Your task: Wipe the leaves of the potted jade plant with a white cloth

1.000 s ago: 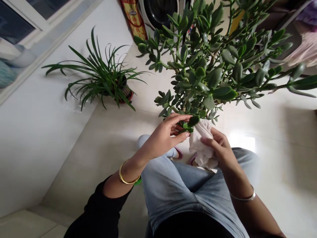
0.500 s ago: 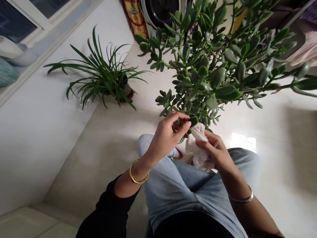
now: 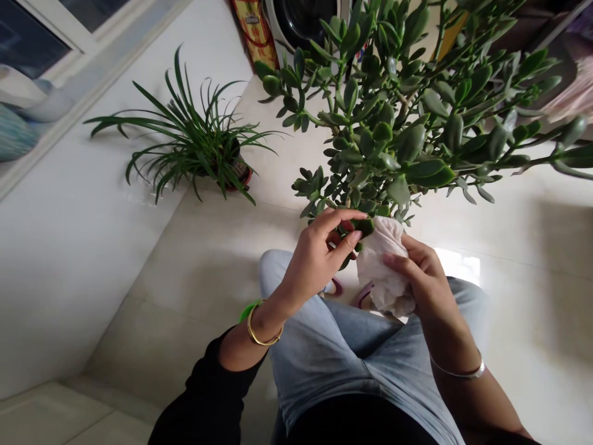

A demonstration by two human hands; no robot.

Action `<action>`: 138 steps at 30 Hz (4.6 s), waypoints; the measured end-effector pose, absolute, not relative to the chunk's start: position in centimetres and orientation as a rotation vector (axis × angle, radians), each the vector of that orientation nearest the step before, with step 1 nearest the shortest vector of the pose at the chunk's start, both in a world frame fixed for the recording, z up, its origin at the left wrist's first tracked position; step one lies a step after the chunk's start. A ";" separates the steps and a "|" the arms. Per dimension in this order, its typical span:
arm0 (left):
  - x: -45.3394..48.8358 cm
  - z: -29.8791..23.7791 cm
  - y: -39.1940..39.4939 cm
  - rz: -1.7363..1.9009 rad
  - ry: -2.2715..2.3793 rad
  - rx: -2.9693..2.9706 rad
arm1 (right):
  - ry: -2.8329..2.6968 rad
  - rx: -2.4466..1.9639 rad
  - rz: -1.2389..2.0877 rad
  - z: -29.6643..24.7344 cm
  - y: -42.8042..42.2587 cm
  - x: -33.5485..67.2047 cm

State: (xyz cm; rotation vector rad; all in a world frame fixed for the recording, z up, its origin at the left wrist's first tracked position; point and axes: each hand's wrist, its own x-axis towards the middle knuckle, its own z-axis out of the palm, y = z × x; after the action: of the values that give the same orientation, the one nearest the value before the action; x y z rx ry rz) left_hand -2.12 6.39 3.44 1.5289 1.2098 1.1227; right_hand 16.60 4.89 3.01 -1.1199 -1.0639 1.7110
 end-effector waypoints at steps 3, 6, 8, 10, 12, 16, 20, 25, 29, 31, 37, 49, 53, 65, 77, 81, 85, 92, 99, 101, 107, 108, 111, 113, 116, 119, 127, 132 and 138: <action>-2.1 3.5 6.4 1.111 1.214 1.475 | -1.080 -1.143 1.671 3.2 4.9 16.6; -2.0 3.6 6.5 1.117 1.226 1.444 | -1.117 -1.147 1.648 2.9 4.7 16.5; -2.0 3.6 6.7 1.124 1.237 1.439 | -1.145 -1.145 1.647 2.5 4.5 16.4; -2.0 3.7 6.8 1.122 1.252 1.437 | -1.169 -1.139 1.655 2.2 4.3 16.3; -2.0 3.7 6.8 1.117 1.269 1.441 | -1.189 -1.137 1.653 2.0 4.1 16.3; -1.9 3.7 6.7 1.122 1.281 1.462 | -1.215 -1.146 1.624 2.4 4.3 16.2; -1.9 3.7 6.8 1.142 1.274 1.482 | -1.248 -1.149 1.546 3.1 4.8 16.2; -1.9 3.7 7.0 1.137 1.264 1.459 | -1.280 -1.170 1.509 3.0 4.7 16.1; -1.9 3.6 7.0 1.141 1.279 1.461 | -1.268 -1.192 1.512 2.1 4.0 15.6; -1.8 3.6 7.0 1.146 1.283 1.459 | -1.273 -1.196 1.544 1.8 3.6 15.3; -1.9 3.6 6.9 1.134 1.294 1.471 | -1.276 -1.178 1.586 1.4 3.2 14.9; -1.9 3.3 6.8 1.148 1.260 1.445 | -1.228 -1.176 1.501 2.6 4.4 15.8; -1.9 3.5 6.8 1.154 1.256 1.423 | -1.256 -1.190 1.476 2.5 4.3 15.6; -2.0 3.6 6.9 1.121 1.261 1.420 | -1.192 -1.177 1.598 0.8 3.0 14.7; -3.2 2.8 5.1 1.153 1.155 1.339 | -1.025 -1.303 1.570 -3.5 1.2 16.5; -4.2 3.1 3.9 1.109 1.244 1.390 | -0.917 -1.325 1.618 -4.5 0.4 16.0; -5.2 3.4 2.9 1.066 1.271 1.351 | -0.870 -1.351 1.617 -4.3 0.2 15.3; -6.5 -0.2 2.7 1.246 1.500 1.202 | -0.962 -1.387 1.517 -4.3 -0.4 14.8; -5.1 -3.6 3.0 1.159 1.031 0.751 | -1.312 -1.479 1.166 -4.5 -1.4 13.9; -4.7 -3.3 3.0 1.136 0.915 0.661 | -1.457 -1.464 0.987 -4.4 -1.5 13.7; -4.4 -1.7 3.3 1.057 0.722 0.550 | -1.757 -1.413 0.545 -4.2 -0.8 13.9; -4.4 -1.6 3.3 1.041 0.720 0.543 | -1.789 -1.409 0.493 -4.2 -0.5 14.1; -4.4 -1.7 3.6 1.008 0.727 0.542 | -1.871 -1.419 0.411 -4.3 0.1 14.5; -4.3 -2.4 3.7 1.022 0.727 0.563 | -1.902 -1.415 0.382 -4.3 0.4 14.7; -4.2 -3.7 3.8 1.093 0.749 0.603 | -1.920 -1.395 0.365 -4.4 0.4 14.8; -4.2 -4.1 3.7 1.155 0.810 0.681 | -1.935 -1.381 0.367 -4.4 0.4 14.7; -4.4 -2.1 4.2 1.210 0.893 0.752 | -2.123 -1.272 0.175 -4.0 0.1 13.6; -4.5 -1.9 4.1 1.175 0.805 0.644 | -2.202 -1.217 0.049 -4.9 -1.3 13.5; -4.4 -1.8 3.3 1.142 0.683 0.504 | -2.205 -1.233 -0.064 -5.4 -1.1 14.0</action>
State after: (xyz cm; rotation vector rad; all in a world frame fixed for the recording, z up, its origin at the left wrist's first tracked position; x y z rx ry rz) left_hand -4.41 3.30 -1.84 0.5041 0.6829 1.1418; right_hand 14.04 -1.15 -5.45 -1.2330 -2.2045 -0.0644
